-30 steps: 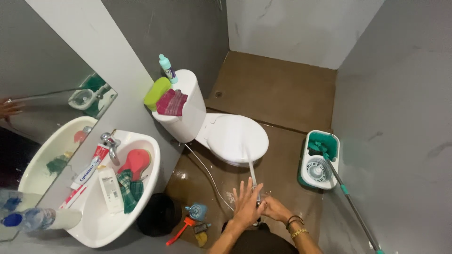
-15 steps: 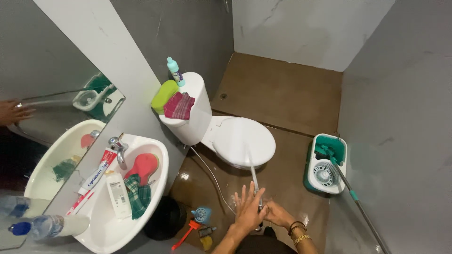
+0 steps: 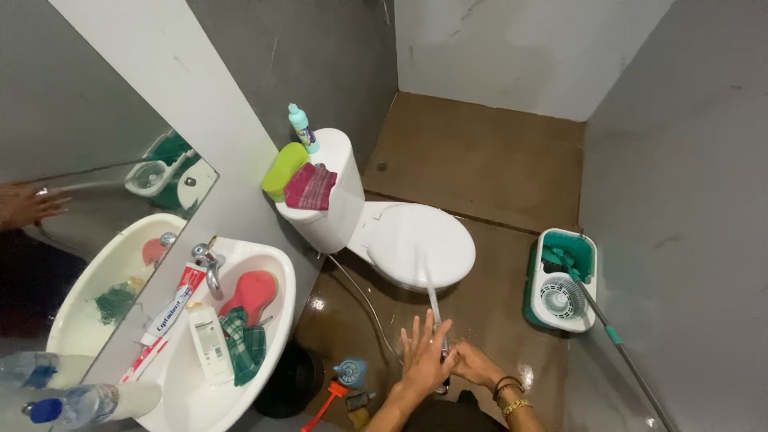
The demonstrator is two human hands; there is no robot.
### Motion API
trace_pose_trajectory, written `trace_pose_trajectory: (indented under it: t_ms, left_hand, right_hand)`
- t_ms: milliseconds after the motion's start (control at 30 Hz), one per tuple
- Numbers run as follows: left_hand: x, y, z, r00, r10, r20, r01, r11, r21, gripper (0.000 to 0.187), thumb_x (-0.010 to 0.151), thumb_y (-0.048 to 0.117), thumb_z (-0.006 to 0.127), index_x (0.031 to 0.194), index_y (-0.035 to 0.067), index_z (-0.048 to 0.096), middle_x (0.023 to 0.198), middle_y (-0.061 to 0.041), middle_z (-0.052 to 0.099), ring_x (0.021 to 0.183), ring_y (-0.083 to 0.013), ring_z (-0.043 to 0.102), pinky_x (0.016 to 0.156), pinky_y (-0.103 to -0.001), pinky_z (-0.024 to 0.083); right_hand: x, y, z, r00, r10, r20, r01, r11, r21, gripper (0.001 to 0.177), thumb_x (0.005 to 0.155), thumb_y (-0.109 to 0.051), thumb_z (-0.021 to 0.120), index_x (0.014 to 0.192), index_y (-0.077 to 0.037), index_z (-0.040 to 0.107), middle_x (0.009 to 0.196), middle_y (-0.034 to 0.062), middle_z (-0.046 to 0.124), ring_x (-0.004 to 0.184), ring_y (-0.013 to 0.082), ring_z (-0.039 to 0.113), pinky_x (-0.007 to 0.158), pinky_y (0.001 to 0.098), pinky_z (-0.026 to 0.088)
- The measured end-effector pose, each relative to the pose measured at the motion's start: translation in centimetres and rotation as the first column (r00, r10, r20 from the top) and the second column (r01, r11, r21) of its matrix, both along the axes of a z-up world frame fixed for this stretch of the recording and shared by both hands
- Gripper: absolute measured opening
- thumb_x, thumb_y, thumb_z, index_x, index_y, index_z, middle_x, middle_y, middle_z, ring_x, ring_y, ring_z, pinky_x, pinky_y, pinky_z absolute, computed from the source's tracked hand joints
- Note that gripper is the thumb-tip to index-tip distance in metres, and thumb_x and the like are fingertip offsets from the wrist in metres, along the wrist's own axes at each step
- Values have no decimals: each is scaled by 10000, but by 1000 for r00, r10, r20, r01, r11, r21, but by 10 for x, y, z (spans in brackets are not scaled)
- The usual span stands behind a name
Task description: Repairing or inspecting the spray head of a handheld bidet in a bathroom.
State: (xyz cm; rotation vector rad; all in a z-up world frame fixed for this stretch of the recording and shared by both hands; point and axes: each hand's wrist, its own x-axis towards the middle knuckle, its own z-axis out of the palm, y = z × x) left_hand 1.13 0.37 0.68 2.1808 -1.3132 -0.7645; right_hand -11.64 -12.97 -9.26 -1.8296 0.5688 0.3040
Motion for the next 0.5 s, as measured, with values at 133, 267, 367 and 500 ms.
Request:
trace_pose_trajectory:
  t_ms: [133, 267, 367, 500]
  left_hand:
    - [9, 1, -3, 999, -22, -29, 23, 998, 62, 719, 947, 306, 686, 1565, 177, 341, 1686, -238, 68, 1540, -496, 15, 1191, -695, -26]
    - [16, 7, -6, 999, -42, 18, 42, 999, 5, 693, 976, 313, 673, 1575, 161, 359, 1686, -242, 86, 1539, -502, 27, 1194, -691, -25]
    - [20, 10, -1, 999, -45, 29, 45, 999, 28, 704, 957, 322, 670, 1572, 170, 362, 1694, -225, 88, 1546, -487, 40, 1204, -671, -17]
    - [26, 14, 6, 999, -45, 26, 43, 998, 54, 707, 949, 343, 667, 1566, 187, 358, 1693, -207, 89, 1545, -473, 52, 1213, -662, -8]
  right_hand:
    - [7, 2, -2, 998, -3, 64, 9, 995, -103, 441, 847, -400, 757, 898, 6, 595, 823, 107, 623, 799, 254, 602, 778, 440, 516]
    - [12, 9, 8, 986, -27, 163, 24, 999, 23, 424, 907, -437, 683, 1029, -35, 624, 985, 135, 677, 945, 282, 638, 891, 447, 519]
    - [9, 11, -17, 972, -19, 236, 38, 996, -78, 420, 892, -416, 688, 1053, -30, 650, 1089, 171, 677, 1078, 342, 601, 1001, 481, 465]
    - [16, 17, -7, 953, 30, 300, 26, 983, -182, 414, 904, -385, 695, 1095, -20, 653, 1202, 189, 639, 1218, 376, 543, 1140, 494, 331]
